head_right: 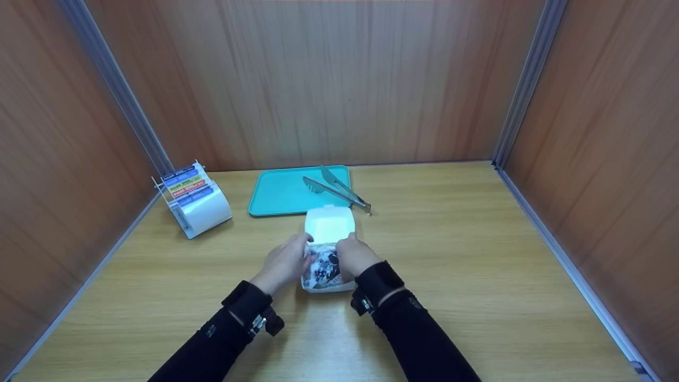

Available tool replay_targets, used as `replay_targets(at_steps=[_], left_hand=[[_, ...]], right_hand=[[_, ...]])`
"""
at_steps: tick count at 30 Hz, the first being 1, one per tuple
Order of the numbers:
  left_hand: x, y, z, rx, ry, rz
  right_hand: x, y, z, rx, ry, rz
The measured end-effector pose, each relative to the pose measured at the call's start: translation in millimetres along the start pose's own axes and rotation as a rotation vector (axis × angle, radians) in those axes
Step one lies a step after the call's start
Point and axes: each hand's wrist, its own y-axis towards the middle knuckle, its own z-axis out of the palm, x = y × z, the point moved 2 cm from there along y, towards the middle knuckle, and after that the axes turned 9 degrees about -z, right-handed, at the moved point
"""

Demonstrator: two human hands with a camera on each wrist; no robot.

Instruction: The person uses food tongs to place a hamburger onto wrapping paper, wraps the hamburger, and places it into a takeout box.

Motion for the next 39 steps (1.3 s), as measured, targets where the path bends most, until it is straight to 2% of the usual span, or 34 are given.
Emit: replay_targets(at_steps=[5,10,12,16,18,21,23,26,28,30,33,36,39], left_hand=[[-5.9,-4.1,5.4,-0.101,0.050,0.044],[-9.9,-8.0,16.6,-0.182,0.230,0.137],[-9.2,-8.6,18.4,-0.175,0.282,0.148],[-7.4,-6.9,18.7,-0.127,0.276,0.159],[-6.6,-4.9,17.9,-0.141,0.278,0.193],[-3.7,0.0,15.4,-0.136,0.279,0.218],[-0.6,4.1,11.0,-0.089,0.261,0.202],[4.9,9.5,-0.1,0.047,0.174,0.115],[9.0,14.2,-8.5,0.120,0.092,0.046],[13.5,19.9,-16.4,0.150,-0.021,-0.049],[22.3,29.9,-23.5,0.122,-0.201,-0.178],[29.6,37.1,-17.8,0.135,-0.427,-0.270],[33.5,39.6,-2.3,0.207,-0.629,-0.308]], right_hand=[[-4,-1,3.1,-0.016,0.034,0.023],[-6,1,3.8,-0.051,0.032,0.023],[-5,3,3.7,-0.065,0.014,0.018],[-4,6,5.5,-0.093,-0.036,-0.010],[-6,7,6.1,-0.102,-0.062,-0.032],[-10,7,4.9,-0.084,-0.033,-0.048],[-15,6,1.1,-0.056,0.023,-0.047],[-25,2,-8.7,-0.025,0.177,-0.029],[-34,0,-16.8,-0.048,0.276,-0.018],[-44,1,-23.1,-0.119,0.369,-0.001],[-58,9,-24.9,-0.251,0.471,0.093],[-71,19,-15.6,-0.309,0.668,0.201],[-76,30,-2.3,-0.278,0.930,0.227]])
